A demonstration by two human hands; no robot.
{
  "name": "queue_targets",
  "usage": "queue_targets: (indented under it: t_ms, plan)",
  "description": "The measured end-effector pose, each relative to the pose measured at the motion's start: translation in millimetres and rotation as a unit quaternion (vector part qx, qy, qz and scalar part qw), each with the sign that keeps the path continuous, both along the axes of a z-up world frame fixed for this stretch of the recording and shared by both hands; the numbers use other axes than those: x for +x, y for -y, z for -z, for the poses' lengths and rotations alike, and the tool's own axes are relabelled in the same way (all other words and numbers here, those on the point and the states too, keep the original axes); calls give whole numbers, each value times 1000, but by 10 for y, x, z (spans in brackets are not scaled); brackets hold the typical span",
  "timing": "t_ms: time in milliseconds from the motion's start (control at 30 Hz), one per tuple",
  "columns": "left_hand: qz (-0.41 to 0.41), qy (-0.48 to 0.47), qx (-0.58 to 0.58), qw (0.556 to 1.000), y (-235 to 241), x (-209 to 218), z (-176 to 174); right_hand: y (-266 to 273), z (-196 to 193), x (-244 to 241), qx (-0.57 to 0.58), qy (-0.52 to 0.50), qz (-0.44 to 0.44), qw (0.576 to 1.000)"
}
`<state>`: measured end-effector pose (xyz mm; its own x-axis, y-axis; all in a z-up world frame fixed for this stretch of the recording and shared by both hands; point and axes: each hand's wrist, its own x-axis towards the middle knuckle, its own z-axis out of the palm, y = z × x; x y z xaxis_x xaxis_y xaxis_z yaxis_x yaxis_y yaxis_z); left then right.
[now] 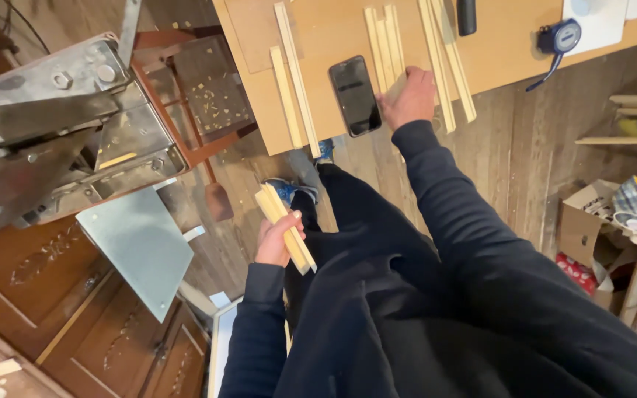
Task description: Assembling wooden picture frame moldings using a joining machine and organizing the completed frame sections on a workbench.
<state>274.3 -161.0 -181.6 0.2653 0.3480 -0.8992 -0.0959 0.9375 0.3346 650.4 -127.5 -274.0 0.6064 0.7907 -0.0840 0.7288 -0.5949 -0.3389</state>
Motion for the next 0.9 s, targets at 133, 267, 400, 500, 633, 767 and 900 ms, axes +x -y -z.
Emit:
queue_targets:
  t_ms: [133,267,400,500,633,767,900]
  plan:
    - [6,6,9,1000,-36,61,-5,-73,94,81,-7,-39,9,999]
    - [8,6,7,1000,-46,126,-108,-82,30,37,-28,-88,33,995]
    - [19,11,18,1000,-61,159,-85,-15,204,165,-40,-107,33,993]
    - [14,11,19,1000,-47,160,-49,95,171,374,-74,-60,-22,995]
    - [3,2,3,1000,-18,123,-27,156,-92,679,-22,-33,-38,998]
    - [-8,-10,0,1000,-28,176,-54,317,-61,1069,-44,38,-59,997]
    - [-13,0,0,1000,-6,211,-43,228,-238,1136,-30,-25,-53,998]
